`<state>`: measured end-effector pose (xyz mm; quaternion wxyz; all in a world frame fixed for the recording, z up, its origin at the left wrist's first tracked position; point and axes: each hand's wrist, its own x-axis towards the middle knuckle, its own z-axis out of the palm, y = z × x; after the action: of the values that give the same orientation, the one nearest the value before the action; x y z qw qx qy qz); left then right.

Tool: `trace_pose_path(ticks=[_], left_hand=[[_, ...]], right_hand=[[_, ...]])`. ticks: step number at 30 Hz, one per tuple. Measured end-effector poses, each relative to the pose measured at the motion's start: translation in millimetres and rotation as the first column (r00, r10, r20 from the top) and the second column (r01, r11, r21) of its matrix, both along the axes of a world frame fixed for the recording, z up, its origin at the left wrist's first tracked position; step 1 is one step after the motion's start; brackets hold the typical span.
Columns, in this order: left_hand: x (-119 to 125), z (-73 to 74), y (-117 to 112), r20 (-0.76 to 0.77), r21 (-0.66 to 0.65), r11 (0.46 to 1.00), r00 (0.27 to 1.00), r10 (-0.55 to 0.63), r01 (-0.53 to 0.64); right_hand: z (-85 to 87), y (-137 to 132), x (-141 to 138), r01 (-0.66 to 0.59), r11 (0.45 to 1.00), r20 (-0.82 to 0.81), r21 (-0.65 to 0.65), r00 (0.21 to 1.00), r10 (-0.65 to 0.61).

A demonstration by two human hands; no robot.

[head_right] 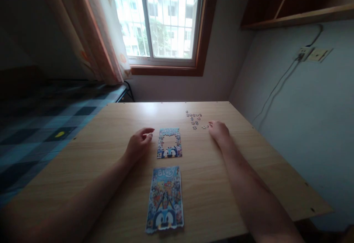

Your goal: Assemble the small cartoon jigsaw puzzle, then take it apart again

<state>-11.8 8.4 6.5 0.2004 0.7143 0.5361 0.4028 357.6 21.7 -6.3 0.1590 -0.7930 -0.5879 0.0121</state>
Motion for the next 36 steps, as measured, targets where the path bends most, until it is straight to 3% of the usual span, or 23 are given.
trace_pose_path(ticks=[11,17,29,36], left_hand=[[0,-3.2,1,0.013,0.024,1.0,1.0,-0.013,0.012],[0,-1.1,0,0.003,0.026,1.0,1.0,-0.016,0.015],[-1,-1.4,0,-0.004,0.034,0.999,1.0,-0.014,0.014],[0,-0.4,0,-0.001,0.021,1.0,1.0,-0.022,0.022]], right_hand=[[16.3,-12,6,0.008,0.992,-0.002,-0.125,1.0,-0.008],[14.5,-13,17,-0.035,0.986,-0.105,-0.163,0.994,0.017],[14.9,-9,19,-0.041,0.975,-0.081,-0.219,0.996,0.024],[20.2,-15,16,-0.113,0.964,-0.205,-0.24,0.977,0.063]])
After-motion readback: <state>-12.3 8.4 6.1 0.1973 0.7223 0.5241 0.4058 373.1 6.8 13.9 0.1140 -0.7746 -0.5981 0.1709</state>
